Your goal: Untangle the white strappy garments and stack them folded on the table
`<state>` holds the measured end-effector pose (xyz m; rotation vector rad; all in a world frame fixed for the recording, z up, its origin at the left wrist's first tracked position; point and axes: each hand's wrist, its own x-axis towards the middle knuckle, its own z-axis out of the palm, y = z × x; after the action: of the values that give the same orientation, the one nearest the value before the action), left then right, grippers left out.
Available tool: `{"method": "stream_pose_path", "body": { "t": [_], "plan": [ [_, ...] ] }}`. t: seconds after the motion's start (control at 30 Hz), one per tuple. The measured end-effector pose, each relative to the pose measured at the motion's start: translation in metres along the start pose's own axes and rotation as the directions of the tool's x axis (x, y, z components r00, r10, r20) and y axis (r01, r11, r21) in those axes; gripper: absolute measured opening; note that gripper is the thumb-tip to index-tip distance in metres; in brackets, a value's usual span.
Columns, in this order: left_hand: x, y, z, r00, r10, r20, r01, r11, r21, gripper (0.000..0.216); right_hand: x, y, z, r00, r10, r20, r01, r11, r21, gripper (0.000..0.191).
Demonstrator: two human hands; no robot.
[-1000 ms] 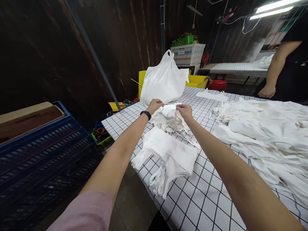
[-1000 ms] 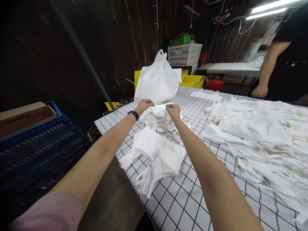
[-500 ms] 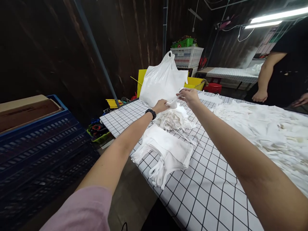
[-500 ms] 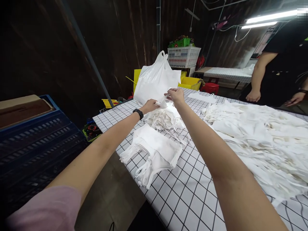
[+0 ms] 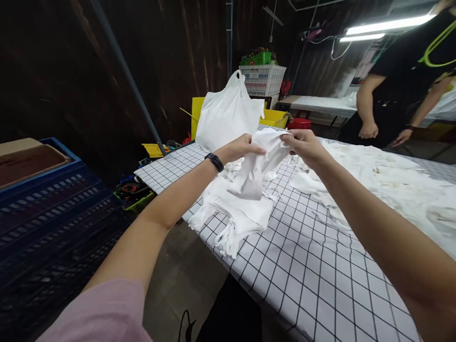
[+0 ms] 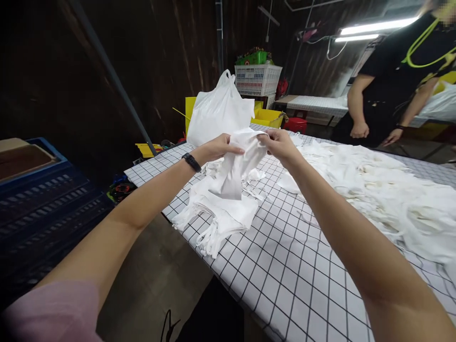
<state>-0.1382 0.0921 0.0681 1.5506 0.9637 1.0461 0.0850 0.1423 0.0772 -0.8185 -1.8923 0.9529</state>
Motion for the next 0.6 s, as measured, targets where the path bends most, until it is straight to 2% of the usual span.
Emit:
{"method": "stream_pose_path", "body": {
  "t": [0.1, 0.2, 0.3, 0.43, 0.53, 0.6],
  "plan": [
    [-0.018, -0.006, 0.028, 0.991, -0.049, 0.122, 0.047, 0.999, 0.017, 0.032, -0.044, -0.008, -0.037, 0.996, 0.079, -0.034, -0.075, 0.991, 0.11, 0.037],
    [-0.035, -0.013, 0.061, 0.973, -0.01, 0.23, 0.012, 1.0, -0.011, 0.031, -0.097, -0.014, -0.073, 0.982, 0.153, -0.109, -0.138, 0.981, 0.136, 0.039],
    [-0.05, -0.02, 0.101, 0.969, 0.014, 0.246, 0.021, 0.99, -0.137, 0.031, -0.157, -0.016, -0.1, 0.951, 0.261, -0.166, -0.24, 0.961, 0.14, 0.038],
    [-0.067, -0.034, 0.158, 0.96, -0.003, 0.28, 0.071, 0.971, -0.23, 0.036, -0.241, -0.013, -0.124, 0.903, 0.394, -0.168, -0.38, 0.918, 0.111, 0.037],
    [-0.076, -0.054, 0.2, 0.942, -0.025, 0.335, 0.093, 0.978, -0.188, 0.036, -0.302, 0.003, -0.133, 0.872, 0.464, -0.153, -0.461, 0.886, 0.056, 0.038],
    [-0.081, -0.075, 0.225, 0.936, -0.06, 0.346, 0.102, 0.989, -0.103, 0.032, -0.341, 0.023, -0.135, 0.855, 0.492, -0.167, -0.504, 0.862, -0.042, 0.038]
  ]
}}
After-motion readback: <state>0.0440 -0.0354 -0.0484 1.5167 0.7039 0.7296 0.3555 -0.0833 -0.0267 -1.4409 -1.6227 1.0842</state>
